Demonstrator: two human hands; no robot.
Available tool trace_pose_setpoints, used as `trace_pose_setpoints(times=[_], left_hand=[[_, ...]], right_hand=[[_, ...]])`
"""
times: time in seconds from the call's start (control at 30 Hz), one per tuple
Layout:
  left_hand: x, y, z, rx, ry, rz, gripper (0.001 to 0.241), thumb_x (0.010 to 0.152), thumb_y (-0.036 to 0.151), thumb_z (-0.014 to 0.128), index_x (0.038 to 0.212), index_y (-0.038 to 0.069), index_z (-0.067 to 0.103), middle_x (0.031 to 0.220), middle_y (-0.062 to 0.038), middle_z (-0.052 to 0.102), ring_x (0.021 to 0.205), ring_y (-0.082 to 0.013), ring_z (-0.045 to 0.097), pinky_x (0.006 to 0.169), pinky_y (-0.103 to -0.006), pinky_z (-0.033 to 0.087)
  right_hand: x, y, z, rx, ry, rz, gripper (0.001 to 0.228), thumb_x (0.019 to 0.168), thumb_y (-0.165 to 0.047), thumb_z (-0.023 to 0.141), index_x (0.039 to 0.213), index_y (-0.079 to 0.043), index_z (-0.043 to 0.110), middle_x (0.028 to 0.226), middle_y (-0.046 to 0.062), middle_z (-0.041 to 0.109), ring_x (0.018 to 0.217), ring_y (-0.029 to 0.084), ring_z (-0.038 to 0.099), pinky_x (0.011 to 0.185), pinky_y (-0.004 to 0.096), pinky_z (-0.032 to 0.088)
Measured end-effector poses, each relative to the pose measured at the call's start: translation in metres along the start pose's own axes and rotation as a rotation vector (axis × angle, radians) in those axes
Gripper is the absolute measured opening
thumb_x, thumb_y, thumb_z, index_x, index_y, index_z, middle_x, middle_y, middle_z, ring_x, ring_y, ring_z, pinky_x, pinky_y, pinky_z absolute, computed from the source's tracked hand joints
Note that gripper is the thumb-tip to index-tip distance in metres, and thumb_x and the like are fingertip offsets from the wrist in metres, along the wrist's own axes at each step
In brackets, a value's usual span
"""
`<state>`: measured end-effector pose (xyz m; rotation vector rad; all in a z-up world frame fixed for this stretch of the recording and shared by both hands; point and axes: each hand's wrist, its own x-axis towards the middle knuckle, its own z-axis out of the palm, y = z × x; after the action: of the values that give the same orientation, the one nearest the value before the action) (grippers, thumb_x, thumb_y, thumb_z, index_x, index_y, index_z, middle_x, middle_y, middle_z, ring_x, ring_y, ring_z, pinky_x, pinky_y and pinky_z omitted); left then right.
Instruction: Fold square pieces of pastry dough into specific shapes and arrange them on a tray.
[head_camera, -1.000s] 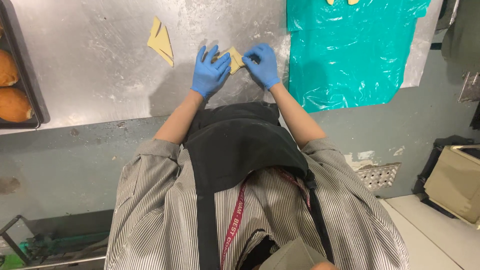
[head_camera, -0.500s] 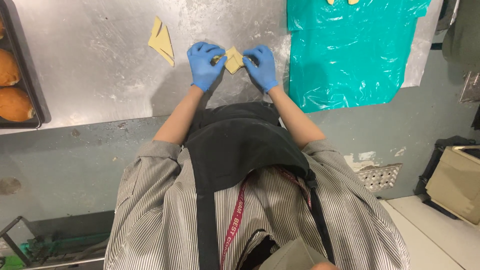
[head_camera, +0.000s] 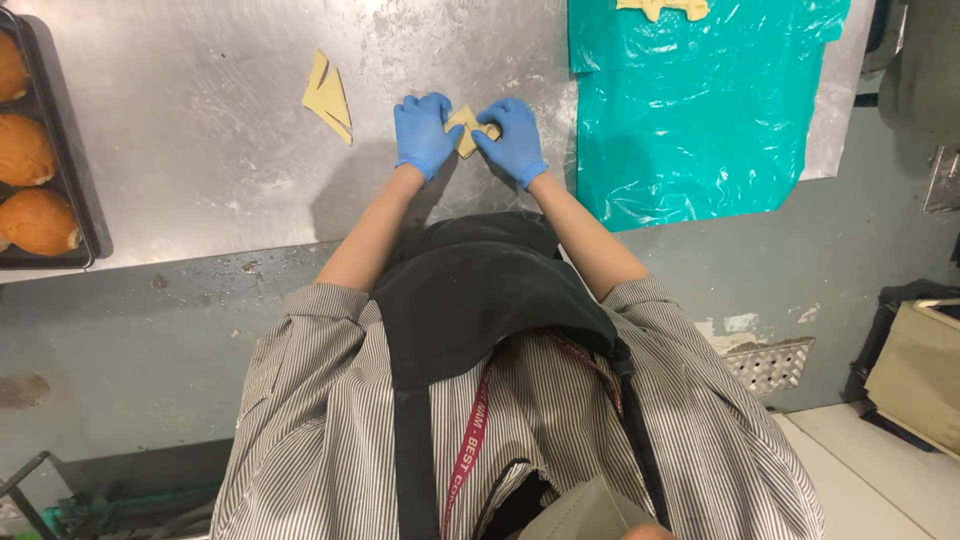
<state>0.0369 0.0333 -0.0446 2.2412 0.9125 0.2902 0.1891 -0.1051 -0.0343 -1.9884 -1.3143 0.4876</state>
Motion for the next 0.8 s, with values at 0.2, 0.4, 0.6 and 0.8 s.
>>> trace_pose_setpoints(times=[0.2, 0.4, 0.6, 0.8], left_hand=[[-0.001, 0.01, -0.016, 0.095, 0.018, 0.23, 0.022, 0.072, 0.028, 0.083, 0.086, 0.016, 0.071, 0.097, -0.01, 0.068, 0.1, -0.0341, 0.056, 0.088, -0.0445, 0.038], [0.005, 0.022, -0.045, -0.255, -0.283, 0.081, 0.02, 0.094, 0.027, 0.077, 0.104, 0.009, 0.073, 0.1, -0.012, 0.074, 0.092, -0.0326, 0.068, 0.083, -0.0432, 0.051], [0.032, 0.031, -0.017, -0.709, -0.365, -0.175, 0.023, 0.089, 0.022, 0.08, 0.104, 0.005, 0.075, 0.097, -0.009, 0.076, 0.089, -0.0143, 0.07, 0.082, -0.0296, 0.055], [0.039, 0.062, -0.007, -0.826, 0.172, -0.336, 0.024, 0.1, 0.025, 0.064, 0.118, 0.01, 0.067, 0.112, -0.005, 0.069, 0.09, -0.0105, 0.067, 0.073, -0.0288, 0.057]], right_hand=[[0.009, -0.028, -0.018, 0.241, -0.075, 0.113, 0.043, 0.071, -0.023, 0.083, 0.106, -0.004, 0.067, 0.086, 0.009, 0.066, 0.082, 0.028, 0.065, 0.078, 0.039, 0.053], [0.001, 0.007, -0.01, 0.305, -0.251, 0.171, 0.027, 0.095, -0.023, 0.08, 0.105, 0.0, 0.07, 0.096, 0.01, 0.065, 0.082, 0.021, 0.065, 0.077, 0.034, 0.054], [-0.001, 0.019, -0.019, 0.902, -0.196, 0.355, 0.037, 0.093, -0.018, 0.077, 0.122, 0.004, 0.067, 0.114, 0.006, 0.072, 0.103, 0.01, 0.067, 0.09, 0.028, 0.057], [0.005, 0.085, -0.054, 1.247, 0.152, 0.534, 0.026, 0.097, -0.016, 0.072, 0.116, 0.001, 0.07, 0.11, 0.005, 0.073, 0.1, 0.012, 0.069, 0.09, 0.027, 0.055]])
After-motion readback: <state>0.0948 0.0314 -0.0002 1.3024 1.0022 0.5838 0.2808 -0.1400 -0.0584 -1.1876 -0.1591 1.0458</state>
